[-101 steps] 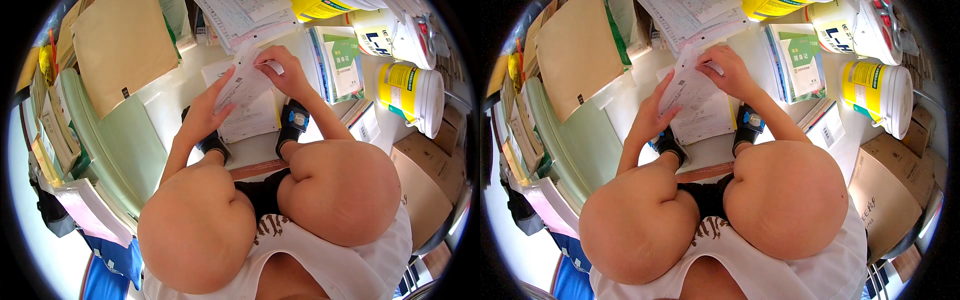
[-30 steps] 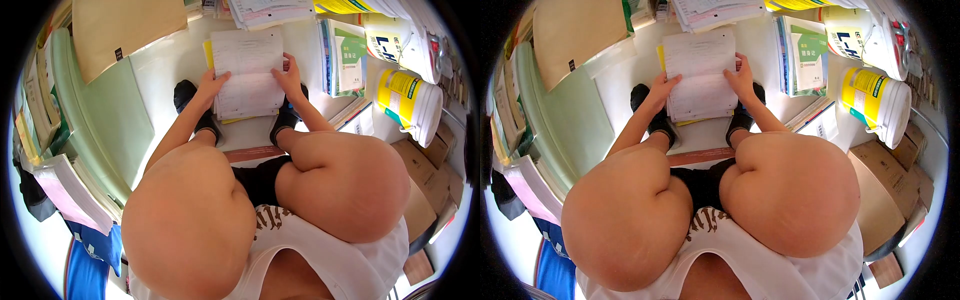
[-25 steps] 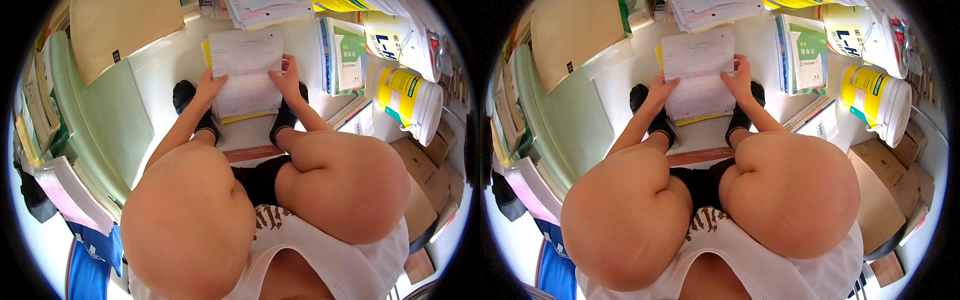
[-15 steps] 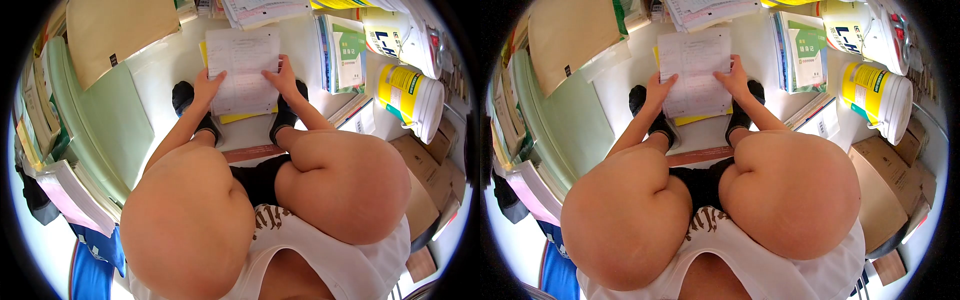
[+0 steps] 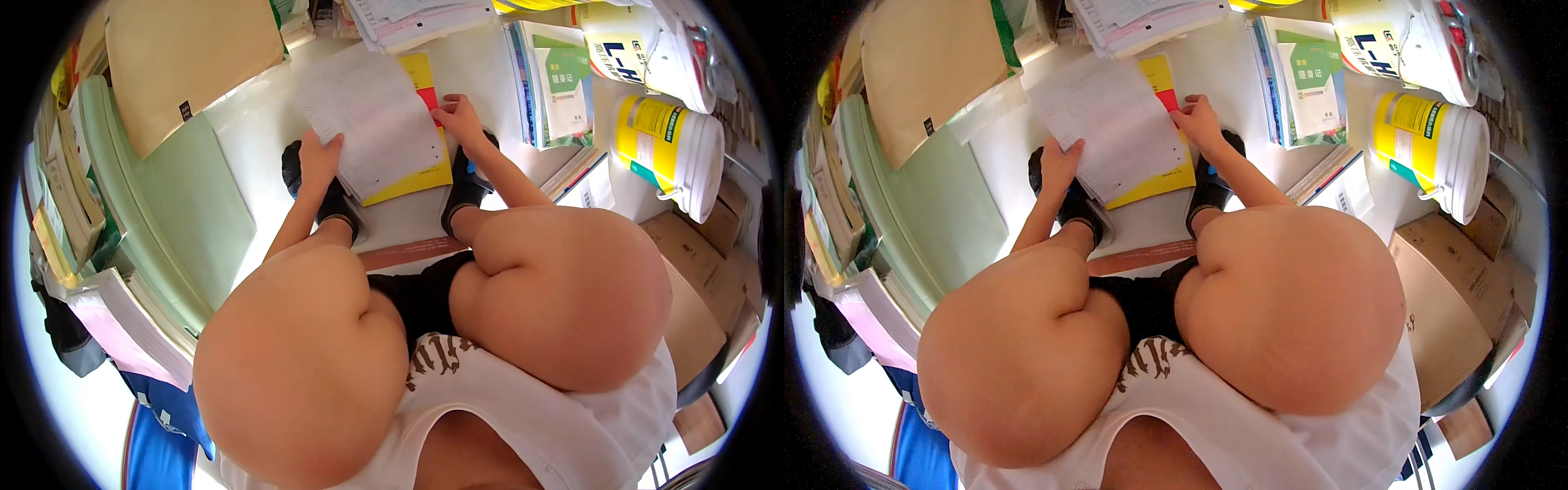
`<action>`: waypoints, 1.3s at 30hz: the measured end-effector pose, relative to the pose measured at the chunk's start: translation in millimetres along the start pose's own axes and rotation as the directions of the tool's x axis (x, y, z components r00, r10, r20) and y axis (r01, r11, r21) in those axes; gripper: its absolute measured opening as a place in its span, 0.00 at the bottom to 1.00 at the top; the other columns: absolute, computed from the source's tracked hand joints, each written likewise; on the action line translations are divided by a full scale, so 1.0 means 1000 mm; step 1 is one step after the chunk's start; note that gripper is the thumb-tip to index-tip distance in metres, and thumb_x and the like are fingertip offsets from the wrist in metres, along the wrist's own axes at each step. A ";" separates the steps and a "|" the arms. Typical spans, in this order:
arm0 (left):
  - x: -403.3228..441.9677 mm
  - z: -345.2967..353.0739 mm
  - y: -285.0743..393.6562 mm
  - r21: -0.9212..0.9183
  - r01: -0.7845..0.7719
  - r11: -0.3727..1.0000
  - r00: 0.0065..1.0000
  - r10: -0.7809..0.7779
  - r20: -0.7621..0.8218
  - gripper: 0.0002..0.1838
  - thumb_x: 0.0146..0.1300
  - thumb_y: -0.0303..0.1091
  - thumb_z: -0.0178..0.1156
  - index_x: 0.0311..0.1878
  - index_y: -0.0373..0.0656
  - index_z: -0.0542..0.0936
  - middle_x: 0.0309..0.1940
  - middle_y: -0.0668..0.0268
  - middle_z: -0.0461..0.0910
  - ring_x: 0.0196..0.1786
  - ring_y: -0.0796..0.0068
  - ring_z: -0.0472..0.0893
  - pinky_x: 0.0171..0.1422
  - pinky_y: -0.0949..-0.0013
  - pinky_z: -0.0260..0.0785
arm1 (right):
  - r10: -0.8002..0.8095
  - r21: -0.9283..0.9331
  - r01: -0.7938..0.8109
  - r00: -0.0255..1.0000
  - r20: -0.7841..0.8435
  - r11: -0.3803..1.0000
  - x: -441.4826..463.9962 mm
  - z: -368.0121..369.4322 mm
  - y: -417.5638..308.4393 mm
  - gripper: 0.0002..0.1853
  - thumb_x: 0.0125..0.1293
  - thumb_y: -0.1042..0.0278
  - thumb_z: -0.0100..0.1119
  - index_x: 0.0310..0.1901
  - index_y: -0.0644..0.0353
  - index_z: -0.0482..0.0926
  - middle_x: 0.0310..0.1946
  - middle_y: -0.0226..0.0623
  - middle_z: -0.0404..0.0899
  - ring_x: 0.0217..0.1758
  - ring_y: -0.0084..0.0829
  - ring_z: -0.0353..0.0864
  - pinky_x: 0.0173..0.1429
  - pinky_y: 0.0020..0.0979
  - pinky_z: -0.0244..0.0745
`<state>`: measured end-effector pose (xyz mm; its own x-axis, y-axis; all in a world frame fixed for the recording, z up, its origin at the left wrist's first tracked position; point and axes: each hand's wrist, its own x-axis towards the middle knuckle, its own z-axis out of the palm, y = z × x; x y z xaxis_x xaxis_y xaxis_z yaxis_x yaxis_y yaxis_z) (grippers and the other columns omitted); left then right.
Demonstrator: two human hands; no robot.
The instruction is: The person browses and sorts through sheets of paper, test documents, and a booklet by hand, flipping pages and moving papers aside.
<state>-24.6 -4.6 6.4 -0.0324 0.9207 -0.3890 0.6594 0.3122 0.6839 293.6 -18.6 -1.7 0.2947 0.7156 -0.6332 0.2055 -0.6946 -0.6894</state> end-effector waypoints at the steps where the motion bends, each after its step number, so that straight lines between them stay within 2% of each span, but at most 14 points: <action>1: 0.000 0.000 0.002 -0.001 -0.004 1.000 1.000 0.004 -0.001 0.24 0.63 0.36 0.69 0.61 0.34 0.80 0.54 0.45 0.85 0.58 0.47 0.84 0.64 0.56 0.74 | -0.003 0.001 0.003 1.000 -0.003 1.000 0.001 0.002 -0.001 0.31 0.64 0.64 0.71 0.65 0.71 0.72 0.50 0.48 0.84 0.54 0.35 0.85 0.60 0.33 0.79; 7: 0.005 0.001 -0.004 -0.186 0.036 0.982 0.998 -0.026 0.055 0.24 0.64 0.36 0.68 0.60 0.35 0.80 0.55 0.44 0.85 0.60 0.43 0.82 0.65 0.54 0.74 | -0.055 -0.077 0.056 0.998 0.013 0.995 0.013 0.014 0.005 0.31 0.61 0.64 0.72 0.62 0.69 0.74 0.52 0.50 0.82 0.51 0.38 0.84 0.61 0.33 0.78; 9: 0.005 0.005 -0.006 -0.140 0.002 0.990 1.000 0.001 0.023 0.24 0.64 0.36 0.68 0.61 0.36 0.80 0.54 0.46 0.85 0.60 0.44 0.83 0.65 0.54 0.74 | -0.265 -0.367 0.217 0.960 -0.086 0.904 0.012 0.014 0.005 0.30 0.56 0.58 0.72 0.56 0.70 0.78 0.53 0.57 0.77 0.61 0.54 0.76 0.65 0.45 0.75; 13: 0.009 0.008 -0.012 -0.058 -0.032 0.998 0.999 0.033 0.010 0.24 0.64 0.35 0.68 0.62 0.37 0.80 0.55 0.47 0.85 0.60 0.46 0.83 0.65 0.55 0.74 | -0.395 -0.459 0.307 0.913 -0.107 0.834 0.004 0.023 0.001 0.28 0.56 0.60 0.71 0.55 0.69 0.77 0.55 0.60 0.74 0.60 0.56 0.74 0.66 0.46 0.74; 15: 0.013 0.008 -0.013 -0.179 0.039 0.983 0.998 -0.031 0.047 0.24 0.63 0.35 0.69 0.61 0.36 0.80 0.54 0.48 0.86 0.59 0.48 0.84 0.64 0.56 0.74 | -0.346 -0.256 0.305 0.928 -0.135 0.917 0.005 0.023 -0.002 0.27 0.56 0.63 0.70 0.54 0.69 0.75 0.52 0.60 0.74 0.58 0.55 0.74 0.64 0.46 0.74; 16: 0.012 0.007 -0.011 -0.180 0.037 0.983 0.998 -0.028 0.048 0.24 0.63 0.35 0.69 0.61 0.36 0.80 0.54 0.48 0.86 0.59 0.48 0.84 0.64 0.56 0.74 | -0.347 -0.257 0.305 0.928 -0.137 0.917 0.004 0.023 -0.002 0.27 0.56 0.63 0.70 0.54 0.69 0.75 0.52 0.60 0.74 0.58 0.55 0.74 0.64 0.46 0.74; 18: 0.012 0.002 -0.005 -0.253 0.136 0.958 0.985 -0.103 0.138 0.24 0.65 0.33 0.70 0.61 0.31 0.79 0.54 0.55 0.86 0.55 0.62 0.84 0.62 0.62 0.74 | -0.370 -0.318 0.302 0.911 -0.183 0.899 0.003 0.021 -0.002 0.25 0.60 0.67 0.69 0.56 0.66 0.74 0.53 0.53 0.75 0.48 0.44 0.82 0.57 0.40 0.80; 25: 0.006 0.010 0.007 -0.322 0.153 0.934 0.987 -0.129 0.095 0.22 0.62 0.36 0.72 0.55 0.33 0.83 0.48 0.54 0.88 0.51 0.61 0.86 0.58 0.62 0.75 | -0.353 -0.224 0.305 0.911 -0.216 0.926 0.016 0.023 0.013 0.25 0.60 0.75 0.66 0.59 0.67 0.73 0.46 0.51 0.81 0.48 0.42 0.84 0.55 0.39 0.81; 27: 0.005 0.008 0.008 -0.434 0.125 0.892 0.983 -0.052 0.175 0.21 0.62 0.35 0.72 0.54 0.33 0.83 0.44 0.56 0.89 0.50 0.63 0.86 0.58 0.63 0.75 | -0.340 -0.214 0.297 0.919 -0.202 0.931 0.018 0.023 0.017 0.25 0.61 0.76 0.64 0.60 0.67 0.73 0.48 0.50 0.83 0.49 0.41 0.85 0.55 0.38 0.80; 31: 0.004 0.013 0.020 -0.347 0.088 0.934 0.973 -0.006 0.231 0.22 0.61 0.36 0.73 0.54 0.31 0.83 0.49 0.56 0.86 0.50 0.63 0.85 0.57 0.64 0.75 | -0.320 -0.211 0.279 0.928 -0.191 0.937 0.025 0.022 0.024 0.24 0.61 0.78 0.63 0.60 0.66 0.74 0.49 0.50 0.84 0.50 0.40 0.86 0.56 0.38 0.80; 33: 0.000 0.022 0.021 -0.408 -0.150 0.901 0.952 0.242 0.186 0.20 0.61 0.35 0.73 0.52 0.32 0.84 0.54 0.54 0.83 0.52 0.60 0.85 0.56 0.63 0.76 | -0.380 -0.274 0.318 0.900 -0.214 0.908 0.025 0.022 0.025 0.22 0.63 0.77 0.63 0.60 0.67 0.76 0.47 0.49 0.85 0.51 0.38 0.86 0.57 0.37 0.79; 34: -0.001 0.023 0.022 -0.409 -0.146 0.901 0.953 0.239 0.186 0.20 0.61 0.35 0.73 0.52 0.32 0.84 0.54 0.54 0.83 0.52 0.60 0.85 0.56 0.63 0.76 | -0.379 -0.276 0.317 0.901 -0.211 0.907 0.023 0.022 0.024 0.22 0.63 0.77 0.63 0.60 0.67 0.76 0.47 0.49 0.85 0.51 0.38 0.86 0.57 0.37 0.79; 37: -0.005 0.015 0.028 -0.347 -0.204 0.915 0.942 0.280 0.184 0.15 0.59 0.31 0.74 0.47 0.36 0.86 0.55 0.54 0.79 0.52 0.58 0.84 0.53 0.63 0.76 | -0.344 -0.158 0.313 0.906 -0.245 0.937 0.031 0.018 0.031 0.17 0.64 0.75 0.63 0.54 0.67 0.77 0.46 0.52 0.82 0.48 0.50 0.84 0.54 0.44 0.79; 39: -0.010 0.007 0.030 -0.222 -0.286 0.932 0.912 0.336 0.237 0.10 0.55 0.24 0.74 0.41 0.39 0.86 0.48 0.56 0.80 0.48 0.56 0.84 0.50 0.64 0.76 | -0.051 0.271 0.064 0.997 -0.055 0.960 0.054 0.004 0.045 0.14 0.69 0.72 0.65 0.53 0.67 0.78 0.49 0.50 0.83 0.46 0.43 0.86 0.51 0.43 0.80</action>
<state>0.7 -6.2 26.7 0.3702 0.8885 -0.2711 0.4571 0.0798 0.8858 315.1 -10.9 -68.4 0.3345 0.7448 -0.5774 -0.0372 -0.6018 -0.7978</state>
